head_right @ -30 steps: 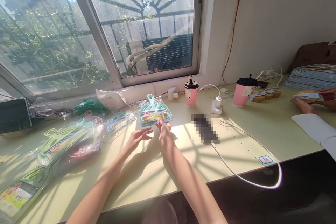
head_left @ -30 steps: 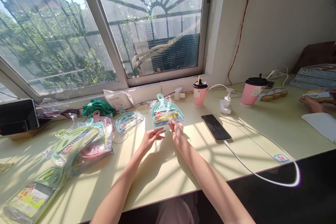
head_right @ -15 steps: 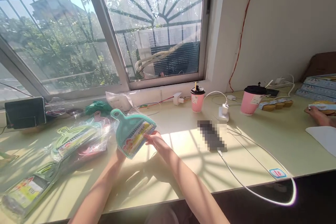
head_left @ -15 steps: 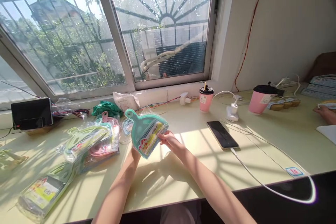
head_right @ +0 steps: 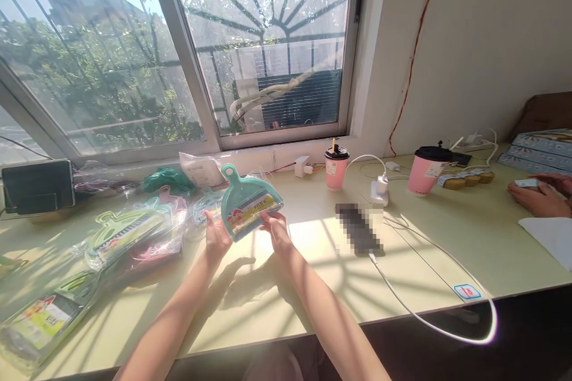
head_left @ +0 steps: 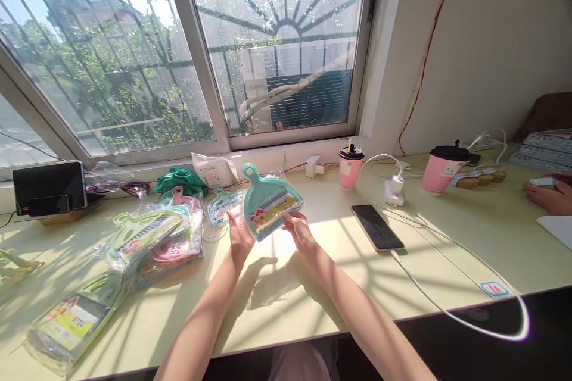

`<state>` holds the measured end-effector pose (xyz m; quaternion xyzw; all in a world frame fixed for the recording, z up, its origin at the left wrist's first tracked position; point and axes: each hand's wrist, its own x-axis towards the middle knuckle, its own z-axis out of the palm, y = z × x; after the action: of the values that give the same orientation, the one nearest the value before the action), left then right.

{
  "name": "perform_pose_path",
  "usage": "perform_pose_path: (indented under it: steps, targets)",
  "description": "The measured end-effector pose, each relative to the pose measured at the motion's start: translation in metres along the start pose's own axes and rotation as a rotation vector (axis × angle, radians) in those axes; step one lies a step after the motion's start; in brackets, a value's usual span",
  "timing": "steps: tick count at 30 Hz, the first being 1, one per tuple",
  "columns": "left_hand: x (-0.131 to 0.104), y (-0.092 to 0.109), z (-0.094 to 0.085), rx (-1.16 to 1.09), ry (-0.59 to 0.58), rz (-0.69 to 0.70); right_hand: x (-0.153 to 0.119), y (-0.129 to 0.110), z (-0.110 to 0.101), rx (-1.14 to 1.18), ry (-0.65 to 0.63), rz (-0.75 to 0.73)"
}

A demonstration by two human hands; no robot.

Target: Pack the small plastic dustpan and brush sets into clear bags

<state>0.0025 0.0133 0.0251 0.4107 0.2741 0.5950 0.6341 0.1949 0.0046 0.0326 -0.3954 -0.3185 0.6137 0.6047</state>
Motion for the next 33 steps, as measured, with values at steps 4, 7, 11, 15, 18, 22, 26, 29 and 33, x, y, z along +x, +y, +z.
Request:
perform_pose_path:
  steps: [4,7,11,15,18,22,26,29,33]
  targets:
    - [0.001,-0.005,0.015,0.194,0.071,0.063,0.012,-0.008,-0.013,-0.015,0.048,-0.025]
    - [0.002,-0.012,0.018,0.342,0.183,0.115,0.015,-0.011,-0.019,-0.056,-0.005,-0.032]
    - [0.000,-0.011,0.020,0.396,0.163,0.160,0.020,-0.010,-0.020,-0.104,0.015,-0.034]
    - [-0.004,-0.006,0.023,0.438,0.132,0.162,0.025,-0.008,-0.018,-0.092,0.128,0.012]
    - [-0.005,-0.007,0.023,0.442,0.120,0.165,0.024,-0.009,-0.017,-0.082,0.175,0.027]
    - [-0.003,-0.010,0.021,0.427,0.129,0.139,0.021,-0.011,-0.016,-0.084,0.127,0.039]
    - [-0.002,-0.011,0.023,0.420,0.137,0.140,0.019,-0.007,-0.016,-0.044,0.175,0.048]
    - [-0.002,-0.009,0.026,0.413,0.121,0.139,0.017,-0.004,-0.017,-0.020,0.200,0.053]
    - [-0.004,-0.007,0.026,0.394,0.116,0.129,0.016,-0.003,-0.019,-0.058,0.183,0.081]
